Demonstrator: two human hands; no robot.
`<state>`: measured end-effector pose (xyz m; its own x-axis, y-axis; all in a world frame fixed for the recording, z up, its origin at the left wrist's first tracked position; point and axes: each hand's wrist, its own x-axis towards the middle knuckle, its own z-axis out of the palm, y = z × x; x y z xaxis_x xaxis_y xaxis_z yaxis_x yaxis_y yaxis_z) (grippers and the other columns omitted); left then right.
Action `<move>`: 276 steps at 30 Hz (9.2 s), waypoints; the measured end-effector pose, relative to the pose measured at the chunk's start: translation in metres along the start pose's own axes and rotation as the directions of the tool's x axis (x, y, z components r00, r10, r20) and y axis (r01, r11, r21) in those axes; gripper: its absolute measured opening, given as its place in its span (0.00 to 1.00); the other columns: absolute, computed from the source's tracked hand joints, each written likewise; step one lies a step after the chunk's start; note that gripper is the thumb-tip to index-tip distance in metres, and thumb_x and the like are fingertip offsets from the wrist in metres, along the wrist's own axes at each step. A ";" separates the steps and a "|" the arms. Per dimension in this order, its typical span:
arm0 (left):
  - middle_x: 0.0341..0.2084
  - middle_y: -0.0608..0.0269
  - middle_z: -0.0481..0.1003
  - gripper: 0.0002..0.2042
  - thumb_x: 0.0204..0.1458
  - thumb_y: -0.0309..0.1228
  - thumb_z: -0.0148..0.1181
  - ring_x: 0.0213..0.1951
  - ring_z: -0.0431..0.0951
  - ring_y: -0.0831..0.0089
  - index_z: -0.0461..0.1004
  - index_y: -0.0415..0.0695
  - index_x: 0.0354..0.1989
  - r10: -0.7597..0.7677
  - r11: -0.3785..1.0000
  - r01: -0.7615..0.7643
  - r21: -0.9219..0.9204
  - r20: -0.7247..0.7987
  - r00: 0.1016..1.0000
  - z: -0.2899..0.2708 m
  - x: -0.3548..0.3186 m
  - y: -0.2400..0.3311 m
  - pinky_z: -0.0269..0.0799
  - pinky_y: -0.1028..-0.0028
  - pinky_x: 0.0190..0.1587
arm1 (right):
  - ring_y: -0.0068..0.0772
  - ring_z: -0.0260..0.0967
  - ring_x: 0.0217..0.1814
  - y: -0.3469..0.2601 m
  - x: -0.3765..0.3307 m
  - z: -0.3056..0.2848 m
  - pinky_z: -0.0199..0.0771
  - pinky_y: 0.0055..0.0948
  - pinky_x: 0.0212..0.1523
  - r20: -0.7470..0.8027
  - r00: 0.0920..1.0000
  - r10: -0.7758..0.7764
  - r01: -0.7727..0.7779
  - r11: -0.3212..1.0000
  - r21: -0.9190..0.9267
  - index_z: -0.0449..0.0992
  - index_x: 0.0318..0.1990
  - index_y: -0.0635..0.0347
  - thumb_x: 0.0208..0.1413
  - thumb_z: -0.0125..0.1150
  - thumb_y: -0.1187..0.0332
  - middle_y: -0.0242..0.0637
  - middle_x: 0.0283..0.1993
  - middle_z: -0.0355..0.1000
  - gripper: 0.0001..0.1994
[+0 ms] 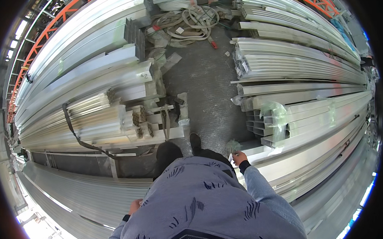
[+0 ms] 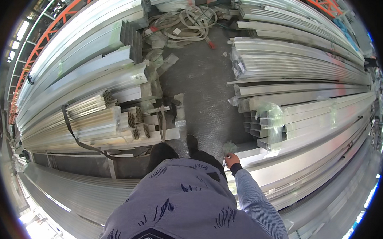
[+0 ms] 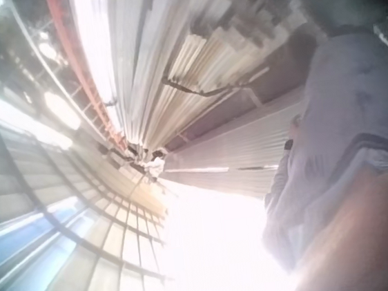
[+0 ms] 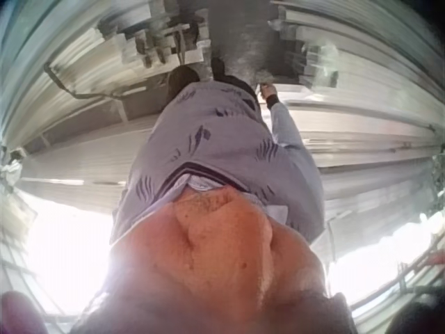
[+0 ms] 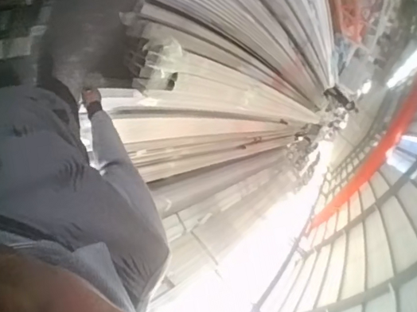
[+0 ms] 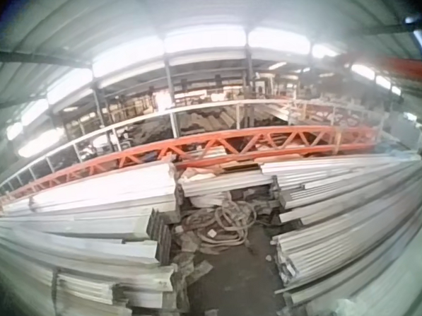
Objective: The person selects a long metal profile from a stack, carries it through the workshop, and places it on a machine table. The person then positions the profile under a cutting tool and adjusts its alignment by hand.
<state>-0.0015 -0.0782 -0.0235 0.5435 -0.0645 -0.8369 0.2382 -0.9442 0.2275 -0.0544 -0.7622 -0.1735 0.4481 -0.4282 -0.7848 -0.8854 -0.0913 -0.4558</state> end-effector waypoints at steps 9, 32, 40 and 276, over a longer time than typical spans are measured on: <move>0.41 0.42 0.83 0.22 0.55 0.44 0.62 0.48 0.83 0.48 0.81 0.39 0.50 0.063 0.997 -0.063 -0.037 0.012 0.998 -0.038 0.100 0.115 0.76 0.59 0.49 | 0.23 0.67 0.20 -0.048 -0.013 -0.041 0.66 0.25 0.18 -0.051 0.996 0.068 -0.038 0.895 0.445 0.77 0.45 0.60 0.58 0.64 0.64 0.33 0.26 0.72 0.12; 0.36 0.59 0.81 0.11 0.59 0.30 0.61 0.35 0.82 0.69 0.80 0.36 0.45 -0.017 0.853 0.153 -0.498 0.267 0.963 -0.290 0.397 0.549 0.79 0.70 0.38 | 0.42 0.81 0.34 -0.372 0.143 -0.170 0.79 0.38 0.40 -0.274 0.961 -0.047 0.042 0.999 -0.026 0.81 0.42 0.54 0.52 0.64 0.65 0.40 0.32 0.81 0.11; 0.36 0.59 0.81 0.12 0.60 0.32 0.61 0.32 0.81 0.71 0.79 0.36 0.45 -0.071 0.796 0.181 -0.578 0.209 0.975 -0.362 0.466 0.627 0.79 0.71 0.35 | 0.50 0.78 0.41 -0.448 0.239 -0.206 0.78 0.47 0.42 -0.103 0.983 -0.151 0.128 0.970 -0.206 0.79 0.45 0.50 0.53 0.62 0.61 0.40 0.35 0.80 0.13; 0.29 0.41 0.77 0.12 0.51 0.19 0.56 0.33 0.79 0.52 0.77 0.36 0.44 0.370 0.811 -0.561 0.169 0.594 0.714 0.069 1.105 1.160 0.72 0.58 0.35 | 0.56 0.39 0.76 -0.353 0.752 -0.445 0.45 0.63 0.71 -0.813 0.555 -0.179 -0.236 0.903 -0.359 0.76 0.55 0.56 0.52 0.55 0.57 0.47 0.74 0.46 0.24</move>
<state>0.8198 -1.2667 -0.7182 -0.0015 -0.5872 -0.8094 -0.2479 -0.7839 0.5692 0.5397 -1.4524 -0.4157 0.3063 -0.9519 -0.0124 -0.9495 -0.3046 -0.0756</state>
